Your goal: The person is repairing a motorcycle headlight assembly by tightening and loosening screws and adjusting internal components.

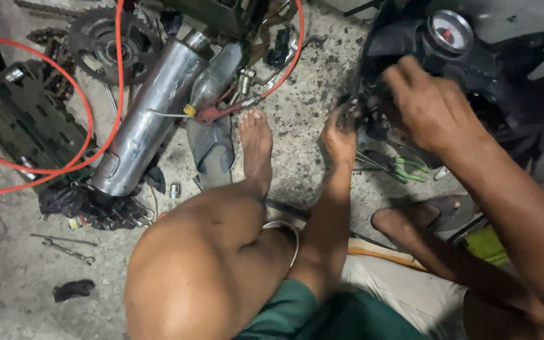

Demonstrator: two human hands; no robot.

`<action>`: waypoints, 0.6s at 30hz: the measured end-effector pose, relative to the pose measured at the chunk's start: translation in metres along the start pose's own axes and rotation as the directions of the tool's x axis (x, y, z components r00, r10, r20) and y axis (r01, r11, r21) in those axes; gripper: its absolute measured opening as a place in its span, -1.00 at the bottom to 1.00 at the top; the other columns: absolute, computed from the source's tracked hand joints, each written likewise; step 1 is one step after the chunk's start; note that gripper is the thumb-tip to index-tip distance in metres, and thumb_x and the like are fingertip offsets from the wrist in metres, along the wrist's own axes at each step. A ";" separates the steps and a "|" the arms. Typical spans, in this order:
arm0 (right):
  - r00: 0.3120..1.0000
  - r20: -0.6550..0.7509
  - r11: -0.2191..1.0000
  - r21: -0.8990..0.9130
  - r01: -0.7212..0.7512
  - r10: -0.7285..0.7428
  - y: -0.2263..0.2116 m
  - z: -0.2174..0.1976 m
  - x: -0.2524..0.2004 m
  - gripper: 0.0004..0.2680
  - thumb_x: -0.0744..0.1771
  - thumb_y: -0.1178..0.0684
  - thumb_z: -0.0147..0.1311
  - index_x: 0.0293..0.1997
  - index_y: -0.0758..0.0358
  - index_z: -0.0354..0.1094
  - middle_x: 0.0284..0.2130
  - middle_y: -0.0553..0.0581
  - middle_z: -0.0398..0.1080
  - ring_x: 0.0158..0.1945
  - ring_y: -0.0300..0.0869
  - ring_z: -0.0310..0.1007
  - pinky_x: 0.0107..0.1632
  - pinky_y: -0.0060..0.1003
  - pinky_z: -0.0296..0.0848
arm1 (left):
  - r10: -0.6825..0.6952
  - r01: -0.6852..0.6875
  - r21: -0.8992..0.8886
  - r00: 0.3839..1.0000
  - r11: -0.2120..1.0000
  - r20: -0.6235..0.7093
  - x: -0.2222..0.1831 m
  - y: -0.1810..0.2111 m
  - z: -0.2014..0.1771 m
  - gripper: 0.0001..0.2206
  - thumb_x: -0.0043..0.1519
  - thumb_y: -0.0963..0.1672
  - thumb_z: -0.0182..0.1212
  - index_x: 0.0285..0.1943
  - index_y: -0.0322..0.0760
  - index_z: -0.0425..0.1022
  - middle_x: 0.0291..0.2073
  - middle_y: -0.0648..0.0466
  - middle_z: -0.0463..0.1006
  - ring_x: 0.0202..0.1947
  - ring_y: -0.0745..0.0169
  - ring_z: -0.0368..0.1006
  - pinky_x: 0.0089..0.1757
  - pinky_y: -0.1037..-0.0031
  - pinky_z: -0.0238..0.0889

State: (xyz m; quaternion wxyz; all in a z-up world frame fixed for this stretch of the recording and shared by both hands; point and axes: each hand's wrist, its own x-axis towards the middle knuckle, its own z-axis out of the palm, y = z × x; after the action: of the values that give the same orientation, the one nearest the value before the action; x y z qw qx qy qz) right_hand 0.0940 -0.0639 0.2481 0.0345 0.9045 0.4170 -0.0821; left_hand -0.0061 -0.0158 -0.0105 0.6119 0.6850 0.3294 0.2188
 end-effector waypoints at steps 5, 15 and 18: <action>0.998 -0.028 0.954 -0.290 -0.070 0.064 -0.006 -0.011 0.007 -0.66 0.47 -0.28 0.03 0.00 0.27 0.24 -0.29 0.29 0.46 -0.66 -0.07 0.47 -0.62 -0.27 0.42 | -0.038 0.037 0.088 0.999 0.995 0.009 0.001 0.007 -0.005 -0.65 0.11 -0.24 0.24 0.09 -0.10 0.56 -0.18 0.01 0.69 -0.29 0.03 0.61 -0.24 0.32 0.44; 0.971 -0.237 0.912 -0.404 -0.070 -0.031 0.011 0.017 -0.002 -0.71 0.45 -0.24 0.10 -0.04 0.22 0.39 -0.60 0.01 0.37 -0.69 -0.18 0.29 -0.55 -0.34 0.31 | -0.137 0.131 0.252 0.991 0.959 0.005 0.004 0.006 -0.003 -0.76 0.18 -0.07 0.29 0.01 -0.11 0.59 -0.29 -0.04 0.68 -0.32 -0.13 0.59 -0.24 0.20 0.41; 0.996 -0.042 0.909 -0.405 -0.092 0.082 0.007 0.015 0.003 -0.91 0.33 0.09 0.01 -0.14 0.21 0.32 -0.57 0.07 0.47 -0.60 -0.10 0.49 -0.53 -0.27 0.42 | -0.189 0.165 0.277 0.980 0.947 0.065 0.007 0.014 -0.009 -0.72 0.20 -0.08 0.21 0.08 -0.15 0.56 -0.30 -0.04 0.67 -0.34 -0.05 0.59 -0.26 0.22 0.41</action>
State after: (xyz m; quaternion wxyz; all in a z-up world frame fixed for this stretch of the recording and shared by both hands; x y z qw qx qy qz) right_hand 0.0997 -0.0680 0.2332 0.2204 0.8961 0.3847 0.0192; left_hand -0.0052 -0.0051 0.0041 0.5441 0.7390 0.3881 0.0846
